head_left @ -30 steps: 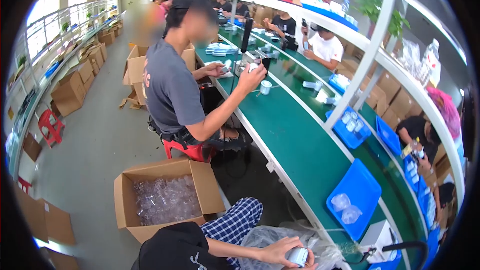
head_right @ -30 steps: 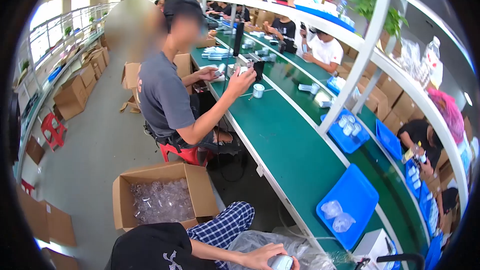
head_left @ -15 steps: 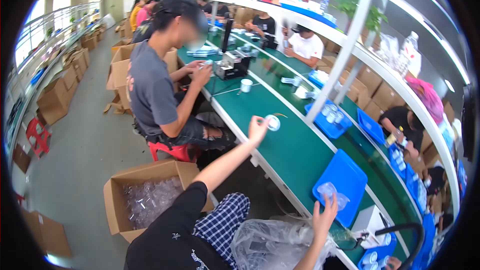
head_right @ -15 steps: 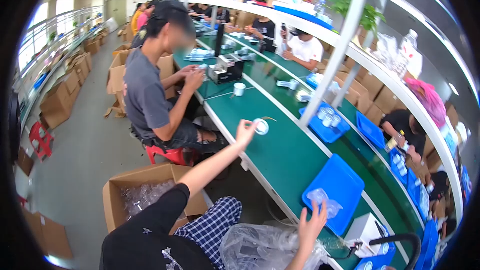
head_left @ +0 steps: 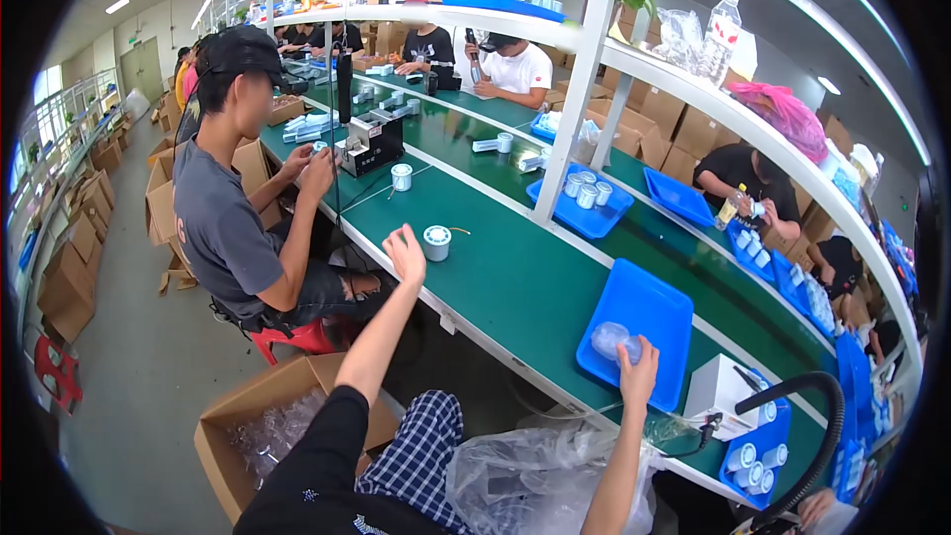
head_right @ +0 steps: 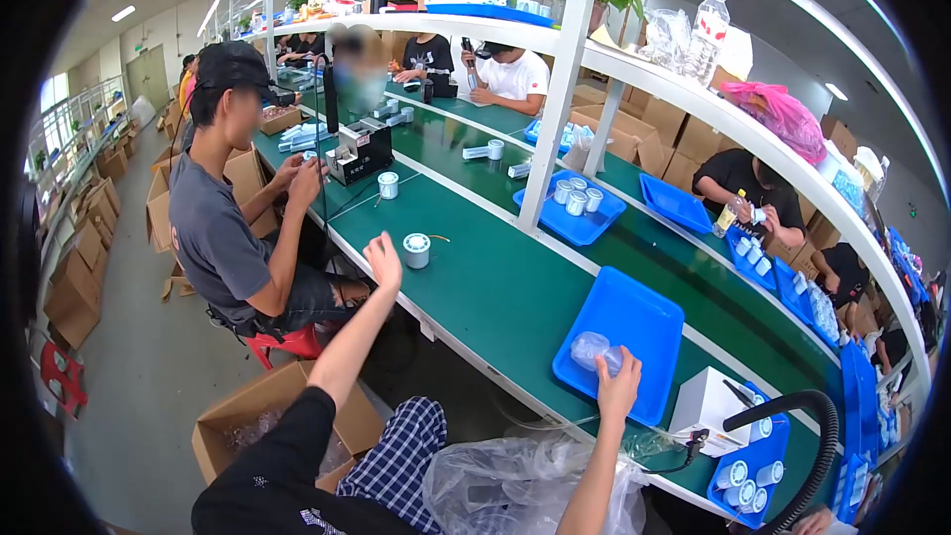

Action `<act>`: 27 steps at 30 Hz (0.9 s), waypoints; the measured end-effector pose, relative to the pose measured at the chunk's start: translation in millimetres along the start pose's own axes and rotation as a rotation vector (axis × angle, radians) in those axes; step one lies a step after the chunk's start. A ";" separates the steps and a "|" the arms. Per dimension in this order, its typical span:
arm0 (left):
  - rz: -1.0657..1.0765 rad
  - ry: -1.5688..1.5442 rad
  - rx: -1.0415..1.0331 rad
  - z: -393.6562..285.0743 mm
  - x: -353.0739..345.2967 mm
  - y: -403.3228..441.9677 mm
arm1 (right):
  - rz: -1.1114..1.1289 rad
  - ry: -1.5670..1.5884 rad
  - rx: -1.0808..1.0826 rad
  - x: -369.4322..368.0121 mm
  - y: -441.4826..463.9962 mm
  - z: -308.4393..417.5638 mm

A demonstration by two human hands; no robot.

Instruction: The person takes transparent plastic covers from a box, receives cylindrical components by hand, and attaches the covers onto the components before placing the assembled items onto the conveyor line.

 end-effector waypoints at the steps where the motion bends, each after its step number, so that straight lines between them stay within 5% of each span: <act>1: -0.012 -0.094 -0.097 -7.7 11.9 -17.6 | 0.001 0.003 -0.006 -0.5 -2.3 -0.8; 6: 0.251 -0.380 -0.413 -50.2 47.2 -165.5 | 0.095 -0.079 0.093 3.6 3.3 0.9; 8: 0.524 -0.460 -0.326 -50.4 41.9 -219.9 | 0.071 -0.167 0.075 16.3 3.8 -3.9; 10: 0.692 -0.582 -0.220 -51.7 39.5 -264.1 | -0.134 0.023 0.083 44.3 1.6 -7.1; 11: 0.874 -0.670 -0.115 -40.4 21.6 -290.5 | -0.173 0.213 -0.121 59.1 -7.7 -17.8; 14: 1.395 -0.696 0.141 -53.0 19.5 -369.2 | -0.224 0.764 -0.102 68.3 -56.5 -17.9; 15: 1.588 -0.668 0.171 -52.9 22.2 -400.5 | -0.212 0.838 -0.187 58.4 -85.8 -14.5; 18: 1.979 -0.874 0.658 -53.5 43.8 -476.3 | -0.018 0.668 0.037 31.0 -147.5 56.9; 20: 1.891 -0.933 0.925 -47.1 58.3 -481.8 | -0.025 0.643 0.006 9.4 -174.8 53.0; 23: 1.892 -0.852 0.875 -21.0 63.3 -471.6 | -0.049 0.770 0.021 -5.2 -186.8 55.7; 25: 1.866 -0.783 0.990 4.9 71.6 -468.8 | -0.035 0.771 -0.259 -27.4 -203.5 31.9; 27: 1.834 -0.871 1.045 9.5 80.7 -461.0 | -0.106 0.749 -0.176 -28.7 -204.9 44.5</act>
Point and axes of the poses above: each hand's wrist, its own y-axis towards the middle knuckle, its own x-axis out of the back of the hand, z = x × y, the point moved 10 cm from there along y, towards the middle knuckle, and after that the axes turned 11 degrees about y, right-handed, at the moved point
